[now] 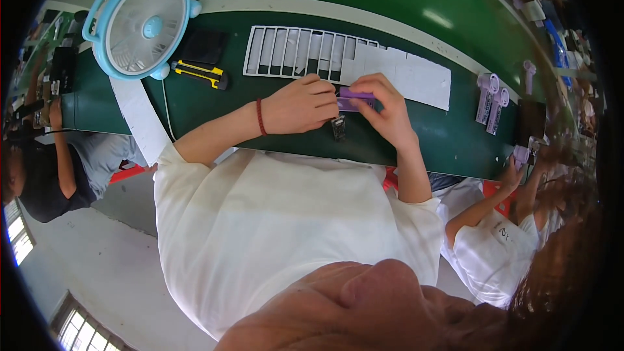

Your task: Assembling components and applying labels to small handheld portable fans on a production line.

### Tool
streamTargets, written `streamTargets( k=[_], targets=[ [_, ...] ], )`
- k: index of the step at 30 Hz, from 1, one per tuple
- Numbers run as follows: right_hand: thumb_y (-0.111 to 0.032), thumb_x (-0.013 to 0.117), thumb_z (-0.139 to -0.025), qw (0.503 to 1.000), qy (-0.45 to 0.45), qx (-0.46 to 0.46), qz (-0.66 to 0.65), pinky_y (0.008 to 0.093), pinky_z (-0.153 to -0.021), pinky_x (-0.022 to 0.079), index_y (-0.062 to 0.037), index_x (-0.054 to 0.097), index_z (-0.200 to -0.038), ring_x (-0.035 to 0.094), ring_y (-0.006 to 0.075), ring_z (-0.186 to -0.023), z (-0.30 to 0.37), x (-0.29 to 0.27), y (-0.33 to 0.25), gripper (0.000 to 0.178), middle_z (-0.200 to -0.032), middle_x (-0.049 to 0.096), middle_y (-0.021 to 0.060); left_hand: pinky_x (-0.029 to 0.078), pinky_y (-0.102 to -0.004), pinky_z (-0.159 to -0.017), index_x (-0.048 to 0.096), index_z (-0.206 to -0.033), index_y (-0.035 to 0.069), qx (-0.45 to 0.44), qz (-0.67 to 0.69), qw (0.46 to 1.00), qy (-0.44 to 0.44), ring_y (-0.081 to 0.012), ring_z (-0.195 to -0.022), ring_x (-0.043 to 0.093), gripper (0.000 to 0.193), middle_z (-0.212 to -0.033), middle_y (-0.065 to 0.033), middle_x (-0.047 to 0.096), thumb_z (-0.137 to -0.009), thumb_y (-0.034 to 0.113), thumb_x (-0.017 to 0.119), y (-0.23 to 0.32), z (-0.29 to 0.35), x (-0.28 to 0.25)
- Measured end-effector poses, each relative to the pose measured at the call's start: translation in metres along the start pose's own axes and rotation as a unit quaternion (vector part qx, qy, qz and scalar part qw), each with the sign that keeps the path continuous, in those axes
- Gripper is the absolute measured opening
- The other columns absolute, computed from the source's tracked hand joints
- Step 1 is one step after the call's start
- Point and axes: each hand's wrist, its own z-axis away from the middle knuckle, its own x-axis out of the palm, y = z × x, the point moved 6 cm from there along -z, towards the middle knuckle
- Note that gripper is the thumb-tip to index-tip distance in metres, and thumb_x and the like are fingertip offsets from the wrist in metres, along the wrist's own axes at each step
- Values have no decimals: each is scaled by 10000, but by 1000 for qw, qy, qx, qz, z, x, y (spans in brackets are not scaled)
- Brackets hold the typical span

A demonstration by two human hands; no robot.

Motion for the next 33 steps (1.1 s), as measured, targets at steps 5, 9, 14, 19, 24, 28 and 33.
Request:
streamTargets(
  k=[5, 9, 14, 19, 24, 28, 33],
  targets=[
    [54, 770, -815, 991, -43, -77, 102, 383, -945, 549, -58, 747, -1053, 681, 290, -1101, 16, 5, 8, 264, -1147, 728, 73, 495, -399, -989, 640, -1069, 100, -75, 15, 994, 82, -266, -1142, 630, 278, -1057, -54, 655, -845, 127, 802, -4, 2, -6],
    [66, 741, -791, 964, -30, -119, 236, 416, -1065, 505, -77, 793, -1061, 642, 303, -1257, 22, 7, -9, 310, -1213, 758, 42, 494, -396, -990, 652, -1085, 98, -54, 5, 998, 41, -274, -1145, 630, 277, -1066, -59, 657, -853, 130, 800, -4, 2, -2],
    [49, 734, -819, 975, -52, -90, 195, 455, -1118, 475, -96, 793, -1141, 597, 332, -1338, 24, 7, 5, 358, -1260, 758, 16, 499, -414, -984, 672, -1080, 100, -68, 67, 995, -7, -291, -1142, 623, 305, -1107, -79, 651, -840, 201, 831, -8, -1, -9],
    [43, 711, -875, 978, -80, -98, 166, 489, -1103, 492, -97, 787, -1162, 632, 341, -1294, 22, 3, 16, 328, -1252, 764, 39, 501, -423, -990, 677, -1104, 91, -82, 144, 986, -19, -307, -1141, 622, 324, -1137, -87, 657, -865, 242, 835, -12, -4, -18],
    [41, 708, -931, 989, 40, -41, 140, 380, -941, 558, -35, 762, -1127, 711, 319, -1070, -15, -21, 16, 218, -1132, 764, 107, 513, -435, -934, 721, -1092, 38, -98, 199, 972, 76, -340, -1069, 647, 330, -1105, -128, 707, -1023, 358, 672, -43, -6, -32],
    [38, 721, -901, 980, -45, -59, 183, 393, -833, 570, -30, 737, -1066, 698, 334, -950, -57, -5, 36, 180, -1030, 723, 134, 451, -443, -1100, 733, -1217, 25, -117, 156, 981, 0, -356, -1310, 585, 500, -1330, -143, 696, -1063, 477, 583, -60, -12, -10],
    [-17, 720, -861, 947, -129, -106, 273, 449, -775, 555, -38, 689, -930, 673, 364, -886, -77, 13, 39, 79, -938, 693, 136, 365, -462, -1196, 700, -1307, 14, -152, 126, 976, -89, -341, -1454, 485, 546, -1457, -138, 639, -1052, 487, 607, -65, -10, 2]
  ],
)
